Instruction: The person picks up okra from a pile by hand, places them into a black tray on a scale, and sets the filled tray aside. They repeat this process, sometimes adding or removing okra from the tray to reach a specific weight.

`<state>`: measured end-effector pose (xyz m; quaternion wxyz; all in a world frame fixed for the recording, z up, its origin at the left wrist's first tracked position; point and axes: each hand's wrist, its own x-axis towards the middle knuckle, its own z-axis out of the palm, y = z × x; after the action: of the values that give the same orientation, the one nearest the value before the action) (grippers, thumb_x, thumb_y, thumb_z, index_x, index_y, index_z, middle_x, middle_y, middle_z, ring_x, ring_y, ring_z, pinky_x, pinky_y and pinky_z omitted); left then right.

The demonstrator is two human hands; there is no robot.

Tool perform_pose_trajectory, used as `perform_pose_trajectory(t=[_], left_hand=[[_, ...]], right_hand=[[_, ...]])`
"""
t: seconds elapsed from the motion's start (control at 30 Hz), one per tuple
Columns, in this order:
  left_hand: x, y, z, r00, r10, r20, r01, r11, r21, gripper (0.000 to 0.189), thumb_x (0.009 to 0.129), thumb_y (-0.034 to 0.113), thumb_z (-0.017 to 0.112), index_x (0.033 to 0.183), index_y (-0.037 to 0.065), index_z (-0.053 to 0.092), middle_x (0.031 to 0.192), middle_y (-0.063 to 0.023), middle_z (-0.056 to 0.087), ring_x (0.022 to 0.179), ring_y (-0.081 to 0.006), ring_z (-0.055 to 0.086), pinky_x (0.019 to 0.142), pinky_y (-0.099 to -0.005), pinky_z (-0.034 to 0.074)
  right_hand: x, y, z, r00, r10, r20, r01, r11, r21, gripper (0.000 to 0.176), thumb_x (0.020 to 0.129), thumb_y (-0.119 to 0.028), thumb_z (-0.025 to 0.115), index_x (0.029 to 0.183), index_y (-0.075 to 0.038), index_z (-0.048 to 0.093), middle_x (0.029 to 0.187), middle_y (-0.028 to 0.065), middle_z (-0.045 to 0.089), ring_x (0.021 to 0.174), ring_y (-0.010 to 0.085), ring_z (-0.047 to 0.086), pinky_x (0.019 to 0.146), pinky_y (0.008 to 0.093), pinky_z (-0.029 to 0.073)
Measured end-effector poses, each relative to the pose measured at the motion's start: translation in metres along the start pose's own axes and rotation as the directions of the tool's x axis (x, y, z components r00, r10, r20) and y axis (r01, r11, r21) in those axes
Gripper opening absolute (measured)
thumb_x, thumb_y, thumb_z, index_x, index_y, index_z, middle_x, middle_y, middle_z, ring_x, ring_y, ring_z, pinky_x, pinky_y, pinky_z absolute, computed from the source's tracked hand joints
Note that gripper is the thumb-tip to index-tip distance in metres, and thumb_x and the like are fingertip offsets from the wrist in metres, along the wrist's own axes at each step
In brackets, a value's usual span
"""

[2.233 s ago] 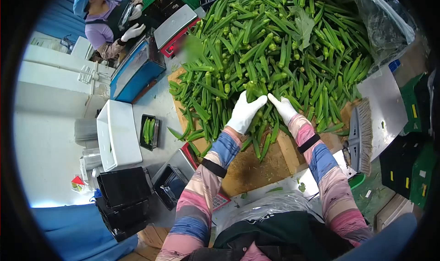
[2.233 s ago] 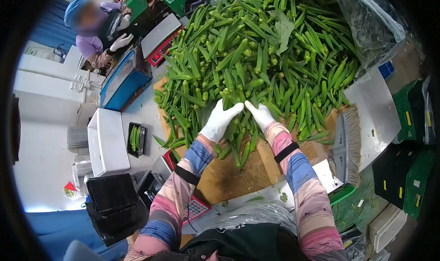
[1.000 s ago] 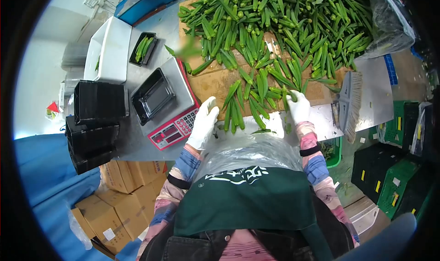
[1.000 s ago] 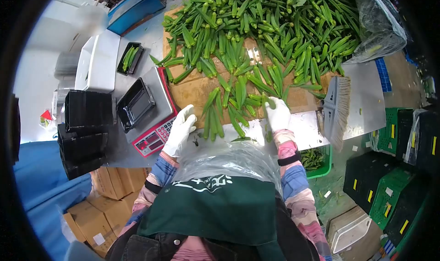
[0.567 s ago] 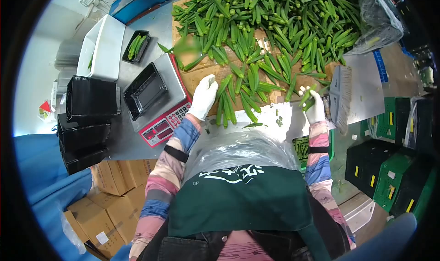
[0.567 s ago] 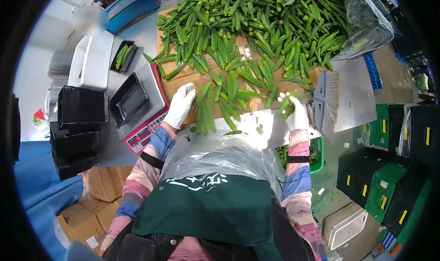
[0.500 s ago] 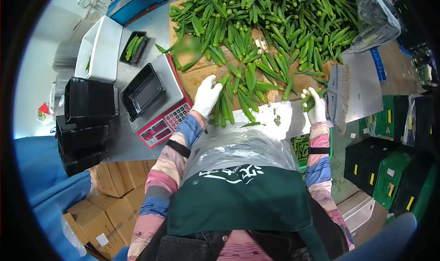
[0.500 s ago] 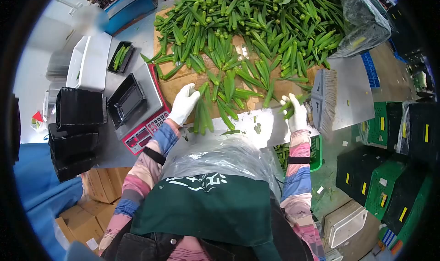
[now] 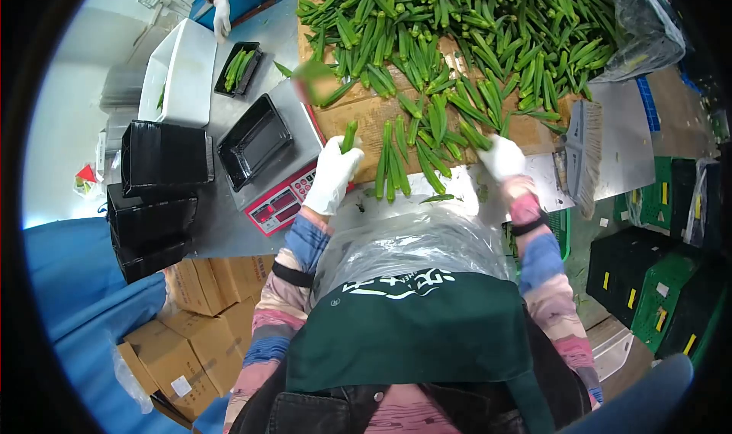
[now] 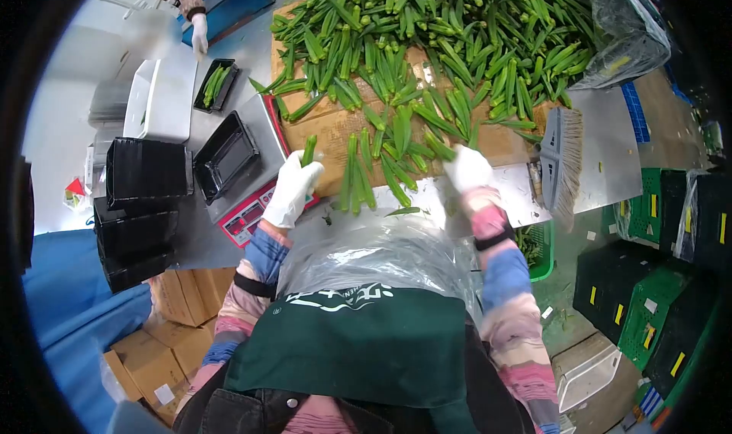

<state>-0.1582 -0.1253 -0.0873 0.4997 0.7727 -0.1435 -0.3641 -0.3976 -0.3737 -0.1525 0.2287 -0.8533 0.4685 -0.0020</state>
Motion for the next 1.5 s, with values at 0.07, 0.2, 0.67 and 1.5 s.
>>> perform_pose_trajectory(t=[0.07,0.2,0.67,1.5], left_hand=[[-0.017,0.005,0.001,0.996,-0.087,0.037,0.086,0.996,0.025,0.024,0.087,0.011,0.064,0.110,0.005,0.063,0.074,0.0040,0.052,0.056,-0.0054,0.044,0.049,-0.0223,0.035],[-0.014,-0.031,0.010,0.985,-0.171,0.040,0.171,0.985,-0.018,0.027,0.086,0.015,0.064,0.109,0.001,0.065,0.077,-0.0042,0.063,0.067,-0.0117,0.058,0.060,-0.0278,0.047],[-0.027,-0.022,0.016,0.993,-0.068,0.100,0.055,0.990,0.129,0.034,0.093,0.025,0.065,0.114,0.000,0.058,0.103,-0.0148,0.070,0.087,-0.0235,0.069,0.073,-0.0346,0.053],[0.003,-0.061,0.054,0.997,-0.005,0.071,-0.016,0.957,0.291,0.037,0.083,0.027,0.073,0.109,0.003,0.060,0.100,-0.0144,0.070,0.091,-0.0285,0.069,0.076,-0.0402,0.054]], right_hand=[[-0.029,0.035,-0.039,0.987,-0.116,0.114,0.089,0.972,0.218,0.033,0.081,-0.029,0.073,0.102,-0.004,0.071,0.083,0.0188,0.071,0.078,0.0342,0.071,0.069,0.0411,0.054],[-0.092,0.123,-0.092,0.889,0.159,0.429,-0.232,0.965,0.125,0.024,0.082,-0.026,0.075,0.086,-0.002,0.074,0.057,0.0038,0.065,0.050,0.0113,0.061,0.051,0.0292,0.048],[-0.062,-0.051,0.089,0.921,-0.378,0.091,0.383,0.922,-0.052,0.034,0.085,-0.033,0.071,0.098,-0.004,0.061,0.097,0.0204,0.066,0.092,0.0390,0.065,0.080,0.0498,0.050],[0.028,0.050,0.022,0.936,0.308,-0.170,-0.268,0.938,0.221,0.062,0.076,-0.032,0.078,0.127,-0.002,0.059,0.120,0.0212,0.065,0.113,0.0356,0.063,0.099,0.0418,0.049]])
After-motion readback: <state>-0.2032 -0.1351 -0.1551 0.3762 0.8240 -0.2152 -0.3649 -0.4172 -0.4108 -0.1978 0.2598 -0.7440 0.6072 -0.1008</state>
